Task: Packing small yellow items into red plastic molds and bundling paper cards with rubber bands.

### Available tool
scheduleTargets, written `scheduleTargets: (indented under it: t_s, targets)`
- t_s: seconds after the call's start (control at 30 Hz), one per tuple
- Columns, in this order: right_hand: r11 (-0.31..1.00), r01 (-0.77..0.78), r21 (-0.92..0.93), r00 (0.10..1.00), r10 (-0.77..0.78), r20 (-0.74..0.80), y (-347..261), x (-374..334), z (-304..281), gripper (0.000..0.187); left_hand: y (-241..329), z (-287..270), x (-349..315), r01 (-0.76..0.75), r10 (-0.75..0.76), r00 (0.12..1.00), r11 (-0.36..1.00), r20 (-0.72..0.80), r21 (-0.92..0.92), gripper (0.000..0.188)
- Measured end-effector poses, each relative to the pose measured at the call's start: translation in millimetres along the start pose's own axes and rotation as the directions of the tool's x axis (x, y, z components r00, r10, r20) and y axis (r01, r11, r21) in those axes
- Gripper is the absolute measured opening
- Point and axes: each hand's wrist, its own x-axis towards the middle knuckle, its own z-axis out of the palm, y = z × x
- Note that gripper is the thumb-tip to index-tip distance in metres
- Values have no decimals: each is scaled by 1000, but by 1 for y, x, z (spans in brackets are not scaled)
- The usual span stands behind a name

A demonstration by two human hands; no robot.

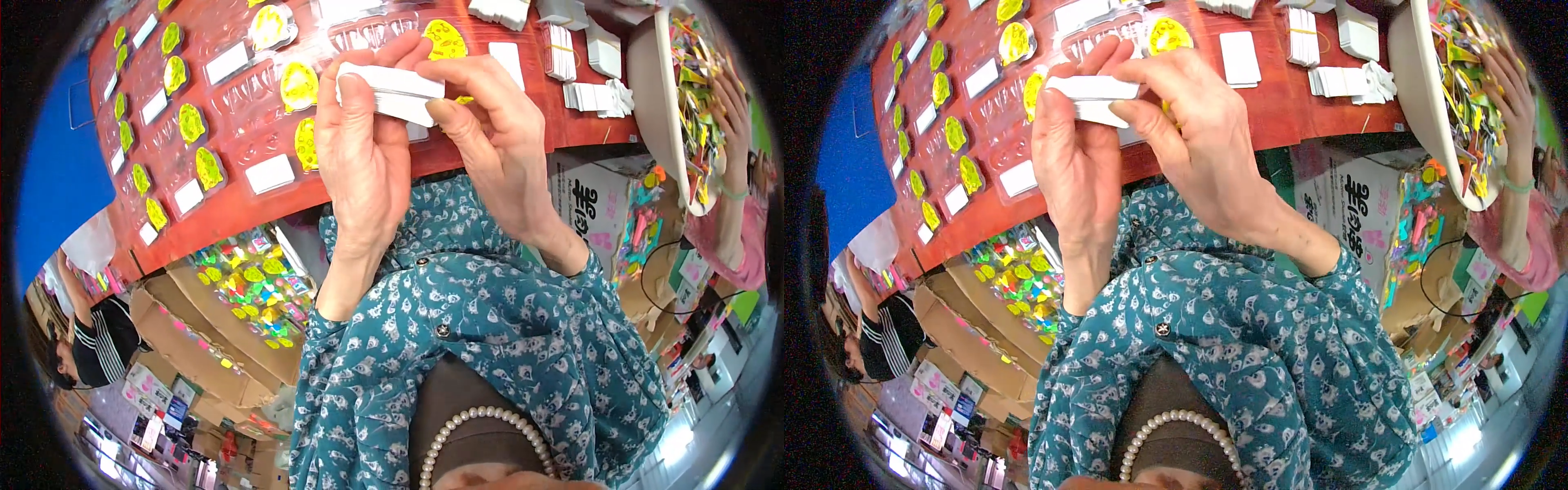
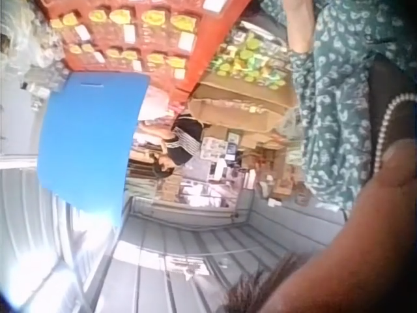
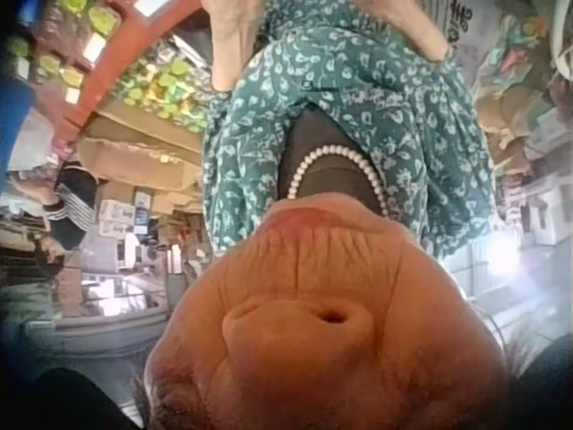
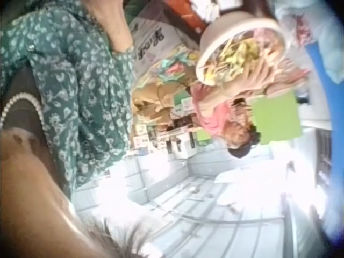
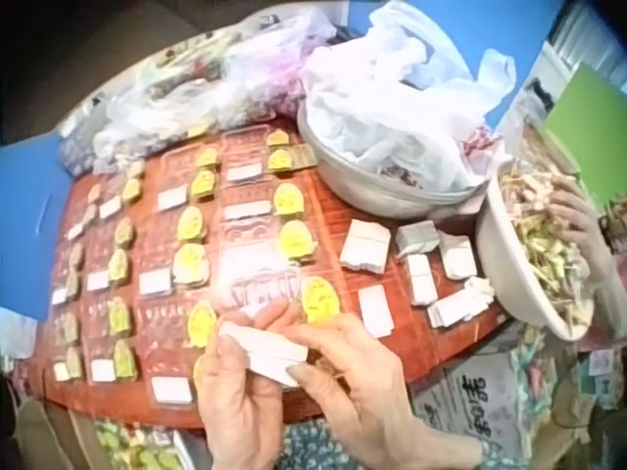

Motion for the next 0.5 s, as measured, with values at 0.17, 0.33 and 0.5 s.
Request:
scheduleTargets:
  t_s: [0.17, 0.33, 0.5]
  targets:
    - [634, -415, 652, 906, 353, 233, -6, 7, 7, 27, 6, -8, 2, -74, 70, 994, 996, 84, 51, 31]
    - [659, -363, 658, 931, 277, 235, -2, 6, 17, 31, 10, 2, -2, -136, 136, 988, 991, 68, 7, 43]
    - [867, 430, -252, 871, -472, -137, 9, 3, 28, 37, 16, 6, -17, 57, -59, 998, 994, -26, -91, 53]
